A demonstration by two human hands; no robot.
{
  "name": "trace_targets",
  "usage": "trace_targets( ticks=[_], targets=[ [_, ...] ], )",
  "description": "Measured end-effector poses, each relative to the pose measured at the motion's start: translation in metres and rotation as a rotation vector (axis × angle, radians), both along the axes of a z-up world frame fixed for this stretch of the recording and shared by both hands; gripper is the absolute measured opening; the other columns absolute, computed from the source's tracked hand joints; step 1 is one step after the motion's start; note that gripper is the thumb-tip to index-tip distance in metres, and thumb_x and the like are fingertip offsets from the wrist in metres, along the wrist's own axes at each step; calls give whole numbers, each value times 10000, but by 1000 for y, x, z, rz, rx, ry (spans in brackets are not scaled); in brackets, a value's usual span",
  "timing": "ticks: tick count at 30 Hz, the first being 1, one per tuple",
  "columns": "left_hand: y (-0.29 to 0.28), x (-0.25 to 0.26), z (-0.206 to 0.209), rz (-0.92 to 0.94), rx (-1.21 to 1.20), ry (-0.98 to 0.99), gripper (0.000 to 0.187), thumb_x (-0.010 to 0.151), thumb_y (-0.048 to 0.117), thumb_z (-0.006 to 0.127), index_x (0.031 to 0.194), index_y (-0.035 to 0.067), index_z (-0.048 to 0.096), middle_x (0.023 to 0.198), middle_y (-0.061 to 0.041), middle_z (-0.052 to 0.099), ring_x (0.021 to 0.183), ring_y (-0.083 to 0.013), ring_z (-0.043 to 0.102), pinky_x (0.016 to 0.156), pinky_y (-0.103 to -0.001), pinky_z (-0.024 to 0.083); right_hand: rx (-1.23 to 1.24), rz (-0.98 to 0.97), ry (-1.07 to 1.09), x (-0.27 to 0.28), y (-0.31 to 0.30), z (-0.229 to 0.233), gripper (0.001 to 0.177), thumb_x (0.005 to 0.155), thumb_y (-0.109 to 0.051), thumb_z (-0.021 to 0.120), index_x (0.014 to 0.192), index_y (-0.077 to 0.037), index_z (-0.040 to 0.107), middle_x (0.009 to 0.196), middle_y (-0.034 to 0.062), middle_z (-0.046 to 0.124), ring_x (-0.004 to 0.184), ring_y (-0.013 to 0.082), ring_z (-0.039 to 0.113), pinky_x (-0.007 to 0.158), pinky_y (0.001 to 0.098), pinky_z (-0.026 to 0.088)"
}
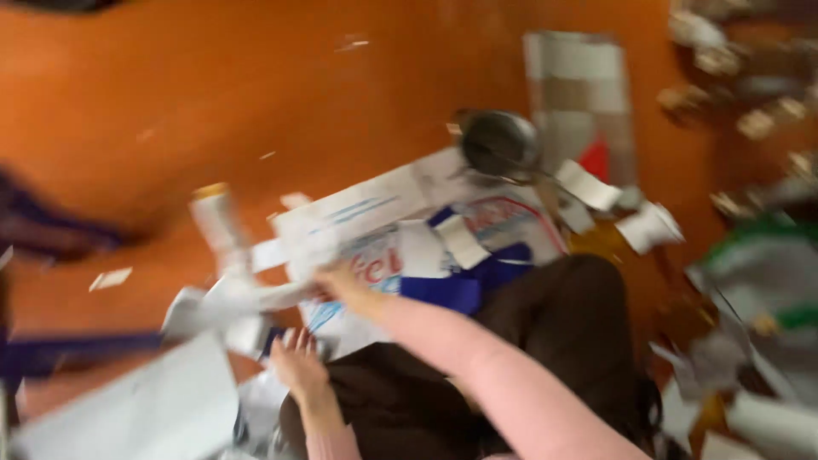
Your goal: Decorating a craft animal leg by wrapping it with white paper and colored foil or tape.
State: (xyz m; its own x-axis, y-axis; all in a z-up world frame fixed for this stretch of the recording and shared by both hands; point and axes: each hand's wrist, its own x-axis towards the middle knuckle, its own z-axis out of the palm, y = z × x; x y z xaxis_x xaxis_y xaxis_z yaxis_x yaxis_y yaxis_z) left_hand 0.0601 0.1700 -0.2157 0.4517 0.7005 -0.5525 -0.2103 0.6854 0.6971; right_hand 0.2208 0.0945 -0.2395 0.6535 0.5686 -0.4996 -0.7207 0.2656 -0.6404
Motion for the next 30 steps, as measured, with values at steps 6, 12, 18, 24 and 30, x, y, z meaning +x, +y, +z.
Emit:
trace_targets(
  ticks=[6,12,18,24,30],
  targets=[
    [23,-5,-27,-302,41,43,427,995,377,504,1315,106,425,1223,-111,493,1070,-219,524,899,-326,449,3,186,-287,4,-7,44,258,841,-197,701,882,-1,540,673,122,592,536,180,551,489,299,490],
    [38,2,-42,-500,191,166,441,991,347,547,1323,91,414,1229,-156,409,1055,-224,492,895,-328,488,-213,-357,-427,34,-265,84,84,847,-9,641,914,1,692,770,74,668,586,127,557,519,260,440],
    [-2,35,15,-656,302,621,386,1071,319,478,1356,71,402,1320,-189,481,1187,-294,551,991,-451,498,-1091,-1154,-464,11,-622,110,294,719,118,469,913,21,667,757,99,631,597,161,590,498,267,496],
    [-127,38,130,-830,435,421,394,1025,142,423,1343,-90,451,1185,-261,556,1143,-344,561,1024,-416,451,-1962,-815,-17,-88,-792,6,912,886,-346,705,1562,-309,93,1173,330,501,914,507,562,801,581,460],
    [-143,53,84,-971,400,375,363,975,165,523,1259,-54,577,1069,-218,632,969,-282,619,882,-360,493,-1759,-1171,-400,-84,-846,-59,551,868,8,566,1363,17,325,1157,285,614,984,425,645,889,483,503]
  ],
)
